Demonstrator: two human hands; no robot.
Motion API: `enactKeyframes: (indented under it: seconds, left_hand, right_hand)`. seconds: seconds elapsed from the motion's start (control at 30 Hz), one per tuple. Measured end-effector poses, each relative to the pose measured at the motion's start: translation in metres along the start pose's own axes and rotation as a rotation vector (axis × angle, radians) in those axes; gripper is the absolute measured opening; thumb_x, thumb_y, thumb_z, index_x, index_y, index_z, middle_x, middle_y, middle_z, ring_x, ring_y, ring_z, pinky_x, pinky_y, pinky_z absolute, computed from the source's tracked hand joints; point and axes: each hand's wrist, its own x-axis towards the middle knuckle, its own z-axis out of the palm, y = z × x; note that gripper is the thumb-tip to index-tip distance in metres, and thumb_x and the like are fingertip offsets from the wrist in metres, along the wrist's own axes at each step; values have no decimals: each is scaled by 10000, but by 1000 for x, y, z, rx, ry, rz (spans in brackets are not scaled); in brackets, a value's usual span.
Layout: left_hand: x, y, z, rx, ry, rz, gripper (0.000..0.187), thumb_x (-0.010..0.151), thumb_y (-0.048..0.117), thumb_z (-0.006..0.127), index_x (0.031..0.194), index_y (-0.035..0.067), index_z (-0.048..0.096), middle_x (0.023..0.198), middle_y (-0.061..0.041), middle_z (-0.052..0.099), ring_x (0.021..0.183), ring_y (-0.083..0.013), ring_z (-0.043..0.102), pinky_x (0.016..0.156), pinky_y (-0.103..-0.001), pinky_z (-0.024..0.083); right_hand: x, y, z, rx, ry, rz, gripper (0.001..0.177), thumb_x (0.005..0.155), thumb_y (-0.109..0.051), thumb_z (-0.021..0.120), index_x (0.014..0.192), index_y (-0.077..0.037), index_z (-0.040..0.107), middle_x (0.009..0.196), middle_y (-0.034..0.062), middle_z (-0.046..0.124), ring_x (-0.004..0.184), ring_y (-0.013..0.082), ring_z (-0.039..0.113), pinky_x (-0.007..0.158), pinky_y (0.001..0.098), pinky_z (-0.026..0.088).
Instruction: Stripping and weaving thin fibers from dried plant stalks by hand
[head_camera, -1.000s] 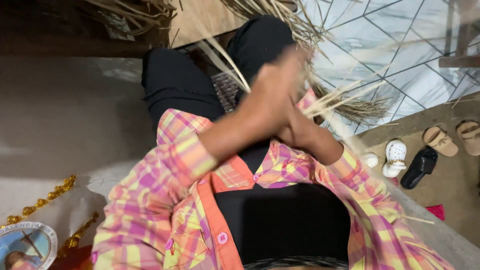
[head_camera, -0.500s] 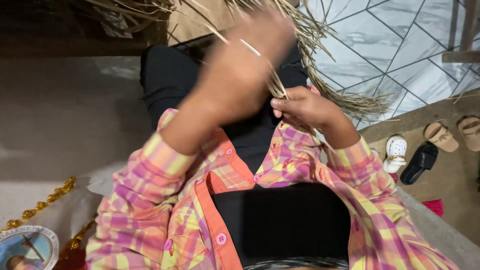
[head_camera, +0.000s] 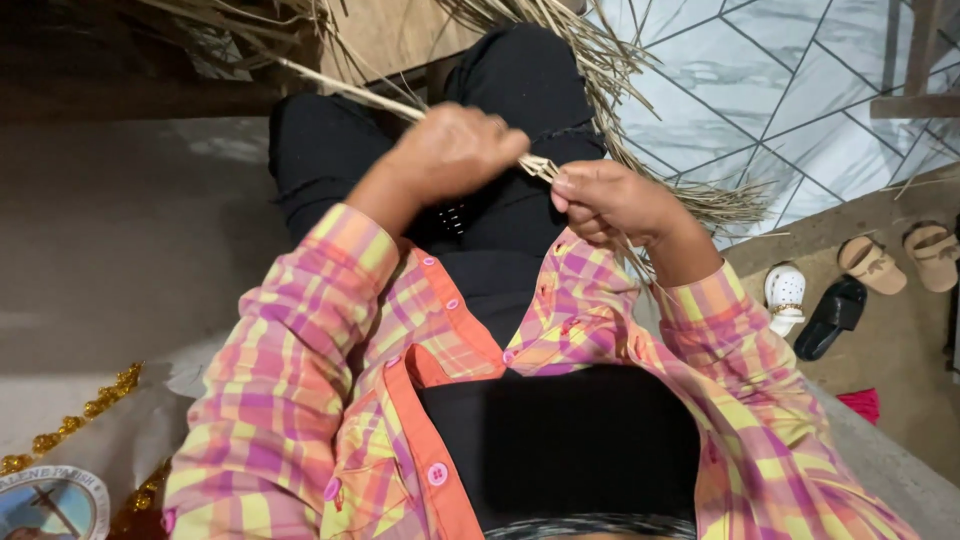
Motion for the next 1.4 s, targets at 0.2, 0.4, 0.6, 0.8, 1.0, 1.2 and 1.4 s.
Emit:
enactKeyframes:
  seconds: [0.2,0.4,0.6,0.8,1.0,1.2,1.4]
  left_hand:
    - [-21,-46,-10,185,-213,-306,118,910,203,685,1016,152,672,861,-98,724,888,-353,629,850,-568,492]
    - [25,23,-101,-155,182,-480,354,841,-52,606,1181,31,659,1190,-169,589,996,-361,568,822,-503,465]
    - [-3,76,-22,-1044,92,-1170,273,876,167,804,1127,271,824,992,5,621,759,-171,637,723,-332,560]
    - [20,91,-20,-1564,249,-1596,242,871,139,801,1066,-2,775,852,-57,638,483,-69,502,351,-262,435]
    - [37,90,-23,-1580,280,-1670,189,853,111,776,908,-66,741,671,-102,585,419,-104,529,337,-256,454]
    - [32,93,-13,-1404,214,-1550,161,888,114,716,904,-45,733,564,-121,643,396,-181,671,355,-288,512]
    - [43,91,-27,-1411,161,-1573,215,879,135,751,913,-75,723,566,-142,637,416,-206,681,391,-279,524]
  right_hand:
    - [0,-7,12,-65,184,92,338,1098,-321,545,867,-75,523,549,-30,249,407,68,218,339,239,160]
    - [-1,-11,16,-16,231,129,341,1103,-340,525,866,-96,506,542,-49,198,407,51,174,336,231,134]
    - [7,11,2,49,132,-15,298,1122,-248,526,957,-3,560,587,-64,177,428,10,159,315,166,156]
    - [12,11,10,6,168,-32,312,1114,-257,554,955,10,588,551,-39,234,395,11,186,287,181,184]
    - [12,4,23,-72,233,-18,326,1106,-256,546,920,8,597,555,-23,248,367,11,195,276,188,152]
    - [12,4,22,-130,269,-24,327,1094,-262,562,906,-1,617,537,1,289,345,29,211,277,202,147]
    - [11,7,19,-230,275,0,302,1082,-274,558,908,-43,646,531,-1,358,330,61,287,267,227,194]
